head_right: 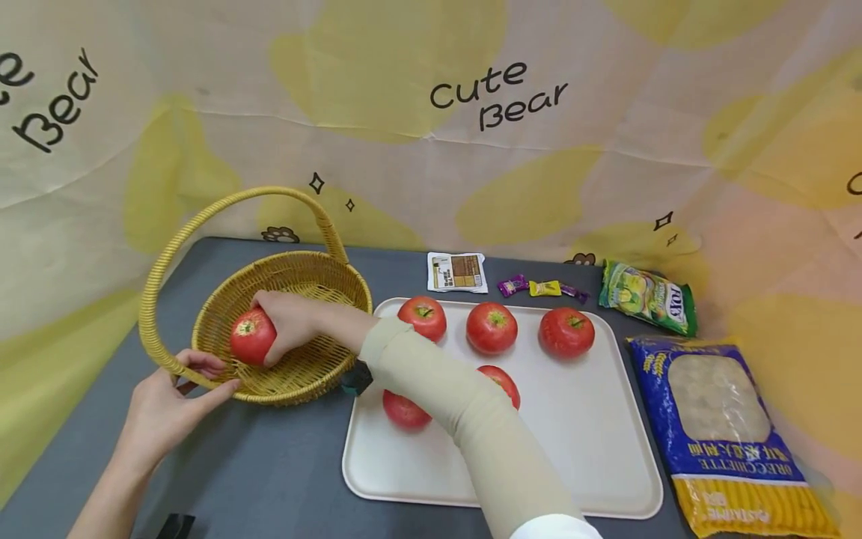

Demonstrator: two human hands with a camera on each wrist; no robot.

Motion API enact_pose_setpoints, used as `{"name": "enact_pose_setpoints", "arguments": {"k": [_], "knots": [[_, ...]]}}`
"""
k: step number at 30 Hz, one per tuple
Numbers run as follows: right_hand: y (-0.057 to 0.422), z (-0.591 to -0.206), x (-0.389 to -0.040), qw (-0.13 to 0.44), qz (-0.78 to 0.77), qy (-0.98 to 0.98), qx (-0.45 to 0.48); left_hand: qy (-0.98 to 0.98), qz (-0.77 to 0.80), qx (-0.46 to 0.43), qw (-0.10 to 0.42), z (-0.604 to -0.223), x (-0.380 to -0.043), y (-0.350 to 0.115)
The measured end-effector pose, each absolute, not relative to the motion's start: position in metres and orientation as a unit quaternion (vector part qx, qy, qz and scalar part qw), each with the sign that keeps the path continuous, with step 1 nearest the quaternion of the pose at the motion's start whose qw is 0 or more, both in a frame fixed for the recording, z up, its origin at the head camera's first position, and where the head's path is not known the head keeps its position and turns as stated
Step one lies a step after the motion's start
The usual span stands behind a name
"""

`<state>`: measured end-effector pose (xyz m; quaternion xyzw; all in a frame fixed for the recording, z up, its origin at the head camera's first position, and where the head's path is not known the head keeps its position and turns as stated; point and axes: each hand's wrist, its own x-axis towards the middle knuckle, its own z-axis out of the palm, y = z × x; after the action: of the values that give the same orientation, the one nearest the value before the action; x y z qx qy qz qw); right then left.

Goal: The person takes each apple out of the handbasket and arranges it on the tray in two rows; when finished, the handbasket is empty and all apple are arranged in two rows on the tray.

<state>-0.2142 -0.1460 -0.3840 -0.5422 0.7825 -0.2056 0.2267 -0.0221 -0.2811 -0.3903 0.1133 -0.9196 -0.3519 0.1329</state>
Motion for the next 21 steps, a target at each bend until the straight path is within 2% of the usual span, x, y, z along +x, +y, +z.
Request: {"name": "enact_pose_setpoints", "arguments": {"k": [10,16,21], "knots": [[-0.063,-0.368,-0.21,0.133,-0.332,0.799,-0.483,-0.921,-0.35,0.122,0.122,-0.391,-0.023,-0.281],[-0.005,-0.366,-0.191,0.082,-0.409,0.815,-0.403,-0.922,-0.348,0.125,0.114,-0.391,-0.024,-0.279],[0.049,-0.364,-0.17,0.072,-0.447,0.824,-0.341,-0.923,-0.345,0.127,0.114,-0.392,-0.024,-0.279]]}}
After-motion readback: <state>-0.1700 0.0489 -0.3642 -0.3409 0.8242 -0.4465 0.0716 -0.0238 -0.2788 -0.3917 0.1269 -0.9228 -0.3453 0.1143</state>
